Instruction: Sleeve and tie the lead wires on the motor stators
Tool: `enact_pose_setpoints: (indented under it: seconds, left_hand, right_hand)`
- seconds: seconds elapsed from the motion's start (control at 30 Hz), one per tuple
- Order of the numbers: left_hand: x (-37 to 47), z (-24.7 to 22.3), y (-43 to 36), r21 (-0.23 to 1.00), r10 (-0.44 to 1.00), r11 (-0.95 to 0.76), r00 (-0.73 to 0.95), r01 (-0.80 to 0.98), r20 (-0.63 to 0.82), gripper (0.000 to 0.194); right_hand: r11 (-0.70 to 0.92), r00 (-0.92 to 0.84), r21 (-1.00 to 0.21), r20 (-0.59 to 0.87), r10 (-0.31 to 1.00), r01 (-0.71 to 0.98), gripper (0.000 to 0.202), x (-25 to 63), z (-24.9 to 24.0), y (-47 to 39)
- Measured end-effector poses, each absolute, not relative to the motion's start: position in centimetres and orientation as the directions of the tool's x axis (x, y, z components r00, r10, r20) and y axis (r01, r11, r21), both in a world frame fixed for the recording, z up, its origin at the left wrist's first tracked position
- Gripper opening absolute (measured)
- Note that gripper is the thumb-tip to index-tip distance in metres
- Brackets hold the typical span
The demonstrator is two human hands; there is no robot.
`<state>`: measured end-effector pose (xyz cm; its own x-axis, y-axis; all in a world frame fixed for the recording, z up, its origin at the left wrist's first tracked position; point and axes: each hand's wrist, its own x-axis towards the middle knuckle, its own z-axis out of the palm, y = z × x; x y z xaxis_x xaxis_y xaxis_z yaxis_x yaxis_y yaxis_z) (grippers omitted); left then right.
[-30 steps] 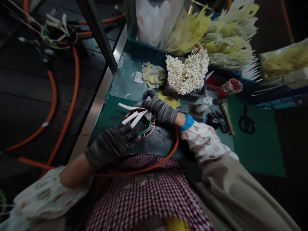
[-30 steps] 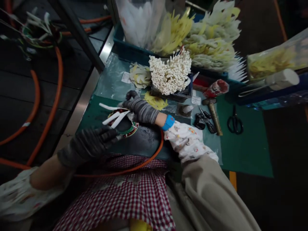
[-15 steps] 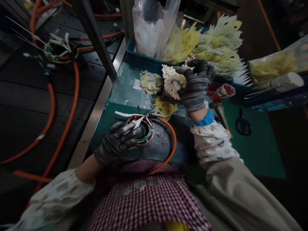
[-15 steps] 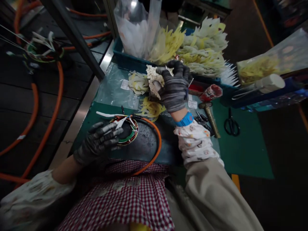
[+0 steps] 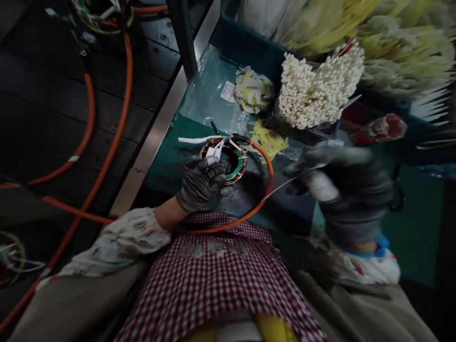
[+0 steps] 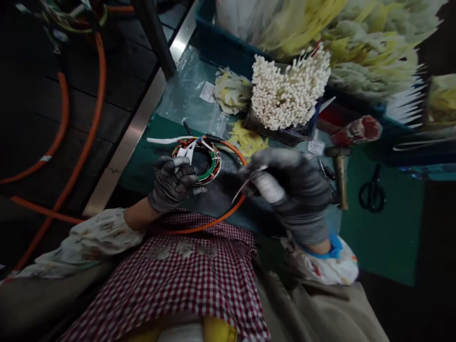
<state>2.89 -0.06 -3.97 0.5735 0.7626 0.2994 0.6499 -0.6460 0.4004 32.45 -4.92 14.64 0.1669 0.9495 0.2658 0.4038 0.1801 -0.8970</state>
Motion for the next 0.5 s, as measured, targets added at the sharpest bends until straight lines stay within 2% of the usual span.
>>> enact_pose_setpoints:
  seconds: [0.07, 0.2, 0.3, 0.4, 0.43, 0.5]
  left_hand:
    - [2.2, -3.1, 0.1, 0.353, 0.704, -0.710, 0.621, 0.609, 0.344, 0.023]
    - [1.3, -2.2, 0.3, 0.326, 0.645, -0.764, 0.652, 0.557, 0.399, 0.022]
    - [1.4, -2.7, 0.2, 0.327, 0.668, -0.743, 0.613, 0.584, 0.422, 0.026]
    - [1.6, -3.2, -0.2, 0.287, 0.666, -0.729, 0.547, 0.621, 0.508, 0.031]
    - [1.7, -3.1, -0.3, 0.272, 0.649, -0.736, 0.532, 0.620, 0.543, 0.031]
    - [1.8, -2.6, -0.4, 0.255, 0.613, -0.758, 0.524, 0.600, 0.591, 0.031]
  right_hand:
    - [0.115, 0.124, -0.912, 0.177, 0.976, 0.394, 0.008, 31.8, 12.8, -5.6]
    - [0.072, 0.179, -0.958, 0.125, 0.976, 0.276, 0.018, 30.4, 9.8, -5.3]
    - [0.196, 0.278, -0.934, 0.281, 0.918, 0.298, 0.020, 29.3, 8.2, -5.1]
    - [0.332, 0.333, -0.873, 0.451, 0.828, 0.358, 0.018, 28.3, 6.7, -5.7]
    - [0.339, 0.329, -0.881, 0.444, 0.833, 0.330, 0.017, 28.2, 6.2, -6.2]
    - [0.280, 0.277, -0.936, 0.332, 0.902, 0.212, 0.018, 28.1, 5.5, -7.6]
